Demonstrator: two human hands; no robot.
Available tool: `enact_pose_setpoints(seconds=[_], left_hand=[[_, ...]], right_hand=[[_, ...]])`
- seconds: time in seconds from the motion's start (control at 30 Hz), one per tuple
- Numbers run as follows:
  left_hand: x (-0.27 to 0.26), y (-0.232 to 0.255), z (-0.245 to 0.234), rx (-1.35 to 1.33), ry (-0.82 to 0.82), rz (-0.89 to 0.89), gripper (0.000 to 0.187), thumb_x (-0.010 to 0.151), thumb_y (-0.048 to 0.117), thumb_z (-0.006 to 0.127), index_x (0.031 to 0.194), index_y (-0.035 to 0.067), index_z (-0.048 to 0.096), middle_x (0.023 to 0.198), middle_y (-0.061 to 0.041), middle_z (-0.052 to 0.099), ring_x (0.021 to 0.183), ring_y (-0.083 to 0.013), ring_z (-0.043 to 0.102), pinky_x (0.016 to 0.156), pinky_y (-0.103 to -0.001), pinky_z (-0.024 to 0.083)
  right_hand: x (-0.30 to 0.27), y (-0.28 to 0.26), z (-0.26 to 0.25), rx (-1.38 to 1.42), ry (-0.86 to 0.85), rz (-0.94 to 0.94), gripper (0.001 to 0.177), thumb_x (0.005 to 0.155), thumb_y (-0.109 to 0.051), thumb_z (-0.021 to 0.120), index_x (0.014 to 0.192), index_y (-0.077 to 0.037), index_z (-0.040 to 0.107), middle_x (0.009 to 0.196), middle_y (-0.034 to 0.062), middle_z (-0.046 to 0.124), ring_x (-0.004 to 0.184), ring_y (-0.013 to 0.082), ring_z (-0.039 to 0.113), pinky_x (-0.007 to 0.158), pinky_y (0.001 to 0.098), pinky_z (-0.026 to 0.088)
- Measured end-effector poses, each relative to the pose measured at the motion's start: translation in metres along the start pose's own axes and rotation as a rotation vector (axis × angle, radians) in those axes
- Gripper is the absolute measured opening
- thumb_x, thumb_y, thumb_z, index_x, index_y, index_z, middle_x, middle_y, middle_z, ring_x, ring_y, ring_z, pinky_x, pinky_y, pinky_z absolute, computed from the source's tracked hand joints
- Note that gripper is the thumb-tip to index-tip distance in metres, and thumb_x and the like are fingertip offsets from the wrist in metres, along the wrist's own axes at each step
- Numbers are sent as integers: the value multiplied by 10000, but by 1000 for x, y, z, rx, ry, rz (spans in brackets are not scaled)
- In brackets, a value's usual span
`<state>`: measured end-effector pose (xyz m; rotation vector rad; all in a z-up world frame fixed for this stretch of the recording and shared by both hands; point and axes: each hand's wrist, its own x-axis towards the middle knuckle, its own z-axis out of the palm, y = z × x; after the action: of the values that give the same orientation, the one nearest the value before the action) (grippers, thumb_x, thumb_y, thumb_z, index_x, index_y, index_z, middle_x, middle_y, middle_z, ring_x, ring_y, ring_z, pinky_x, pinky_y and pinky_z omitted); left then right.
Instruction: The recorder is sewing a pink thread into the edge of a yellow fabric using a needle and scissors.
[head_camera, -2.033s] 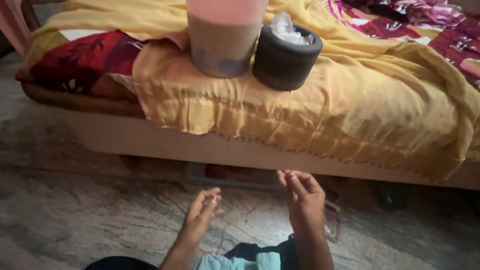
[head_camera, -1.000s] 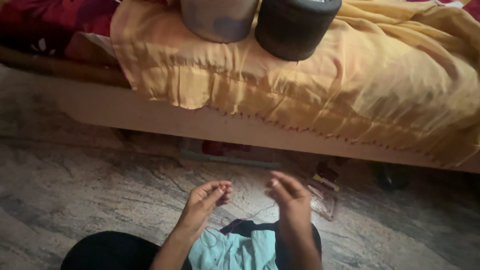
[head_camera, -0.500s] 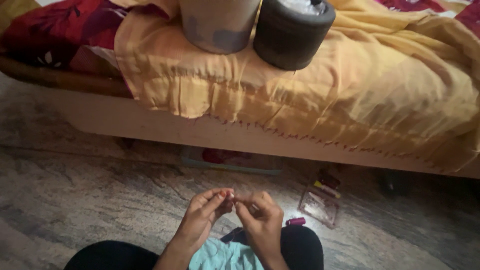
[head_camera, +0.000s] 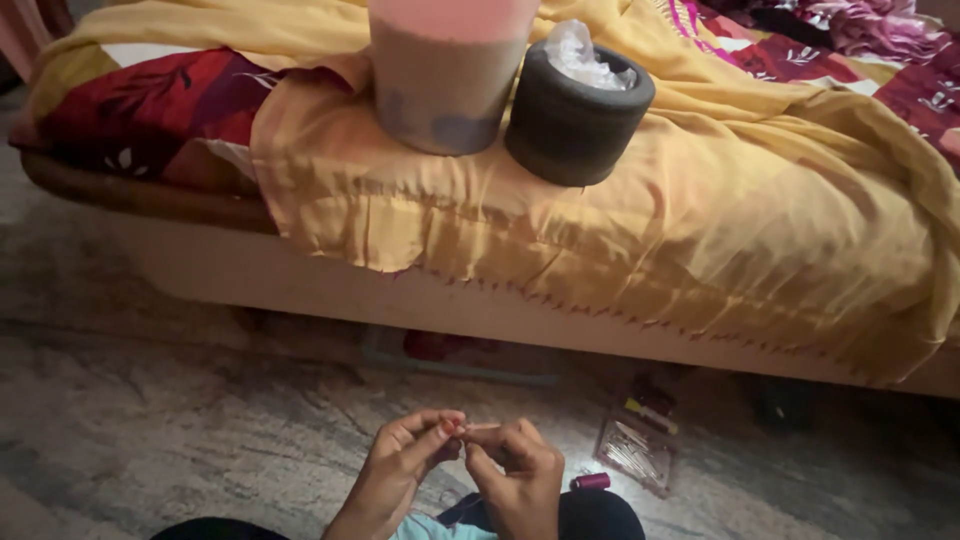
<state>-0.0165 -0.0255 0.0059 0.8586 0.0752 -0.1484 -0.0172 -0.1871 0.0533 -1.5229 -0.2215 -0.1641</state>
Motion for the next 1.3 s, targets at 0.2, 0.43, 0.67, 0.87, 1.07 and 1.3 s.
enact_pose_setpoints(seconds=[0.2, 0.43, 0.67, 0.87, 1.07, 1.3], left_hand=[[16, -26, -26, 42, 10, -8, 266, 895, 153, 731, 1090, -28, 728, 962, -88, 759, 886, -159, 696, 841, -316, 553], [12, -18, -24, 75, -57, 41, 212, 888, 84, 748, 1059, -42, 744, 921, -82, 752, 858, -157, 690, 803, -301, 558], [0, 4, -2, 361, 60, 123, 155, 871, 34, 726, 1006, -32, 762, 904, -105, 791, 851, -142, 745, 795, -283, 602], [-8, 22, 12, 767, 197, 320, 108, 804, 56, 795, 898, 8, 773, 850, -63, 784, 791, -131, 771, 709, -270, 616], [-13, 39, 16, 971, 230, 380, 61, 783, 43, 772, 832, 16, 747, 855, -55, 739, 790, -154, 758, 687, -287, 601], [11, 28, -36, 578, 156, 361, 122, 805, 50, 737, 918, 18, 701, 1147, -63, 712, 1049, -180, 704, 902, -343, 554]], right_hand=[[4, 16, -7, -85, 26, -11, 86, 750, 69, 753, 823, 67, 799, 888, 116, 778, 828, 201, 809, 756, 306, 667], [6, 4, -4, -265, -25, 25, 129, 737, 13, 798, 858, 14, 840, 783, 89, 755, 748, 179, 808, 691, 288, 653], [3, 23, 4, -40, -57, 206, 158, 875, -36, 742, 996, 51, 793, 907, 142, 829, 858, 180, 782, 794, 309, 626], [3, 43, 13, 223, -48, 343, 265, 892, -76, 690, 1128, 38, 720, 1053, 133, 786, 980, 209, 767, 875, 366, 645], [9, 31, 26, 112, -87, 288, 213, 905, -71, 690, 1074, 48, 742, 984, 143, 798, 913, 212, 784, 833, 370, 661], [41, 42, 48, 96, -49, 216, 156, 914, -85, 653, 1039, 3, 682, 1117, 67, 697, 921, 164, 670, 718, 322, 571]])
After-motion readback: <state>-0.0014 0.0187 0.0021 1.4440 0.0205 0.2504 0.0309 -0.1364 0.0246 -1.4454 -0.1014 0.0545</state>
